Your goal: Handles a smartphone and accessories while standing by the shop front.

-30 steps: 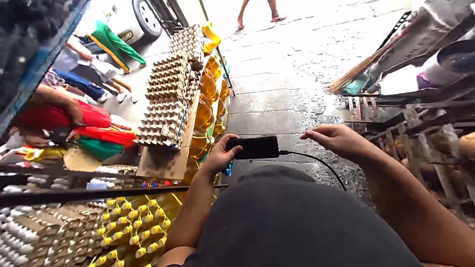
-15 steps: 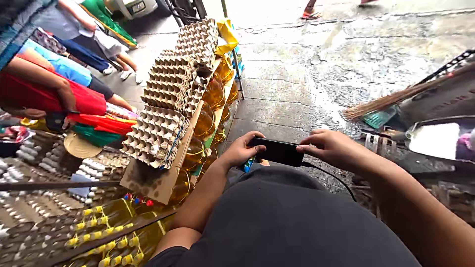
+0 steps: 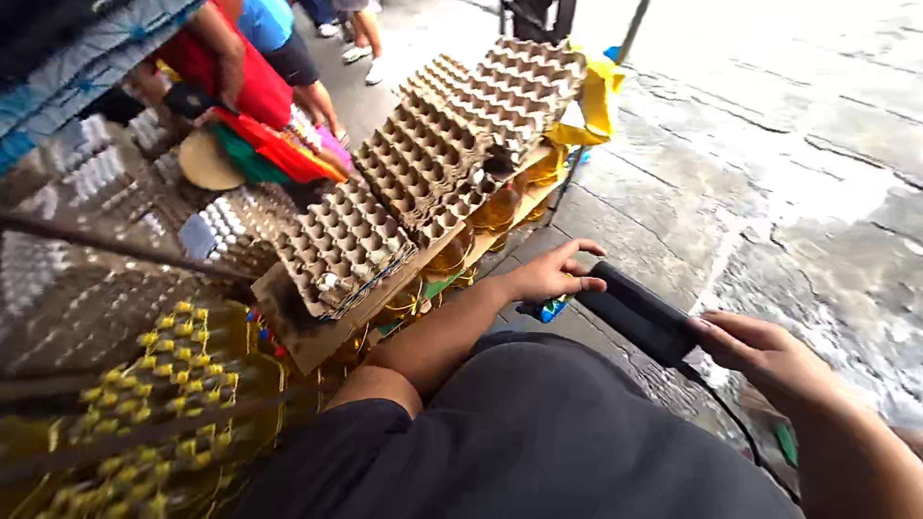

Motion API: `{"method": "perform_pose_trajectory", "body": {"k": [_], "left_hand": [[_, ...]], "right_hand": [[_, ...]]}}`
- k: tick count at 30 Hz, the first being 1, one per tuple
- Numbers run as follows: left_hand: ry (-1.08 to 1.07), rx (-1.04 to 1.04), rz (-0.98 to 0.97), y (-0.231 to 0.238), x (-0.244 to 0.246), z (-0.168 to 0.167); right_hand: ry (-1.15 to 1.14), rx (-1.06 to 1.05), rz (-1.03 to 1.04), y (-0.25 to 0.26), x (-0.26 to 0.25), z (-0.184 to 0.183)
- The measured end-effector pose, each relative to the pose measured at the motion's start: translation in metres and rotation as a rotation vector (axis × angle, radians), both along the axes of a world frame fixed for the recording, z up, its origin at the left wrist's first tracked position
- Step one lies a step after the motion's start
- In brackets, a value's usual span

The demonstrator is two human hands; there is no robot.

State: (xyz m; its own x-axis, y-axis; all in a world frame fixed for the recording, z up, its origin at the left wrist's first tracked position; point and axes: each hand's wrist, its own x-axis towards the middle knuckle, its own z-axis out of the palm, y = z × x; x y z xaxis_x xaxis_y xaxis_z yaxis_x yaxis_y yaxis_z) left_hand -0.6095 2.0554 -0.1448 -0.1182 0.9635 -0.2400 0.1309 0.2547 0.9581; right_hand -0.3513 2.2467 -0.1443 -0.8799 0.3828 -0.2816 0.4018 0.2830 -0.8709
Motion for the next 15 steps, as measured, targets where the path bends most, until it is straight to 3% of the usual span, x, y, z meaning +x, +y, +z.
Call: {"method": "perform_pose_trajectory", "body": {"k": [5, 11, 15], "left_hand": [[-0.052, 0.139, 0.086, -0.013, -0.023, -0.008], [0.340, 0.330, 0.448, -0.024, -0.021, -0.011], [0.468, 0.397, 0.634, -0.027, -0.014, -0.018]], "right_hand": [[0.007, -0.319, 0.024, 0.038, -0.053, -0.005], [-0.050, -0.431, 0.305, 0.064, -0.121, 0.005], [-0.134, -0.589, 0.402, 0.072, -0.146, 0.009]]}}
